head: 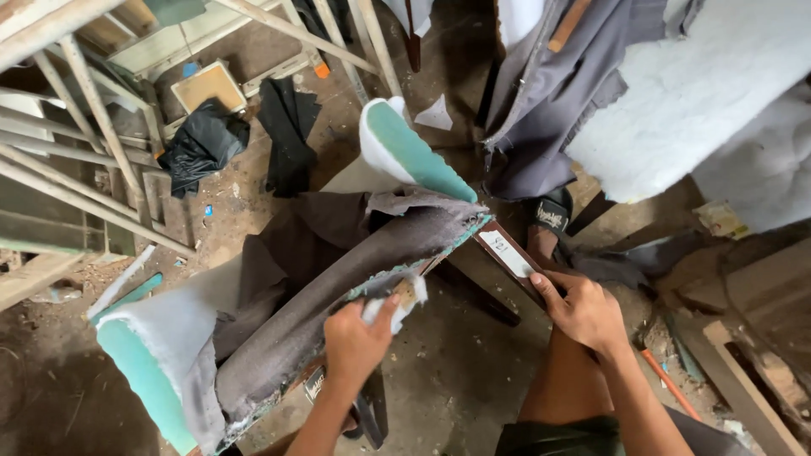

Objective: Removing old fabric, foam, and staples from a chair frame using a stripping tool and hands.

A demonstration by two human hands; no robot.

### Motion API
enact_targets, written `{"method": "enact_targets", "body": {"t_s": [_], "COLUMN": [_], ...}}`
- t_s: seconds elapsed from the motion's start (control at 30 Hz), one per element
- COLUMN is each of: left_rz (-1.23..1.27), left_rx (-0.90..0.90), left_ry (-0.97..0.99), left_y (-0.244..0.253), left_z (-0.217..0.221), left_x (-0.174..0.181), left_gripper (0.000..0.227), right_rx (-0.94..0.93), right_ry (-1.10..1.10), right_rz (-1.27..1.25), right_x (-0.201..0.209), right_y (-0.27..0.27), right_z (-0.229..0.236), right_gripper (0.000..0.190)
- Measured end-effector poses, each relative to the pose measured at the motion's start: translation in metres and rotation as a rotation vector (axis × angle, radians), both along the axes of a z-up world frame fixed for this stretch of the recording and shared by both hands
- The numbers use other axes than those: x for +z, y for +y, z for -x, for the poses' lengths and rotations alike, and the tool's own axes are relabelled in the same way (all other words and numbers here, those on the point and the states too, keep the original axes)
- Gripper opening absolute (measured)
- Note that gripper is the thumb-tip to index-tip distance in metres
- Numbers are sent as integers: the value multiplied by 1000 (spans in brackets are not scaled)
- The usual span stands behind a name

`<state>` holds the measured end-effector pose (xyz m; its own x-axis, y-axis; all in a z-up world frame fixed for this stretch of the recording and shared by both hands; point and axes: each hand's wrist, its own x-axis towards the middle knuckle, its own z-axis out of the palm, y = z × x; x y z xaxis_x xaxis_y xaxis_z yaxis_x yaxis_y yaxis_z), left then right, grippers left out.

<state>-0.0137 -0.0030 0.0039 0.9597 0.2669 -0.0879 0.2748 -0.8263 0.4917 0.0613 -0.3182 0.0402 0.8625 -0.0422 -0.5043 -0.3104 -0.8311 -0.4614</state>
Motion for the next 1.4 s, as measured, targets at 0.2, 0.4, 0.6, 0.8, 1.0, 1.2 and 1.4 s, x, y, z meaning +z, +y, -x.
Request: {"method": "enact_targets", "body": {"t_s": [0.2, 0.4, 0.6, 0.8, 1.0, 1.2, 1.4], "left_rz": [-269, 109, -439, 216, 315, 425, 293], "left_rx": [-95, 50, 54, 173, 220, 125, 147], "left_ry": [-511, -125, -505, 76, 228, 320, 313], "left_y": [-18, -39, -48, -74, -69, -69, -79], "left_z": [3, -5, -17, -1, -2, -3, -6], "left_x": [-15, -2, -1, 35, 25, 28, 14], "left_gripper": [65, 63, 48, 72, 89, 76, 80], "right_rx": [-16, -42, -63, -11, -6, -52, -82], "right_ry": [26, -9, -85, -94, -101, -164, -183], "right_rz": [25, -40, -18, 86, 125, -2, 31], "right_x": [5, -8, -11, 20, 15, 7, -26], "right_y": [5, 0, 0, 13, 9, 10, 8], "right_z": [-3, -9, -4, 9, 6, 7, 3], "right_gripper": [56, 50, 44, 53, 51, 52, 49]}}
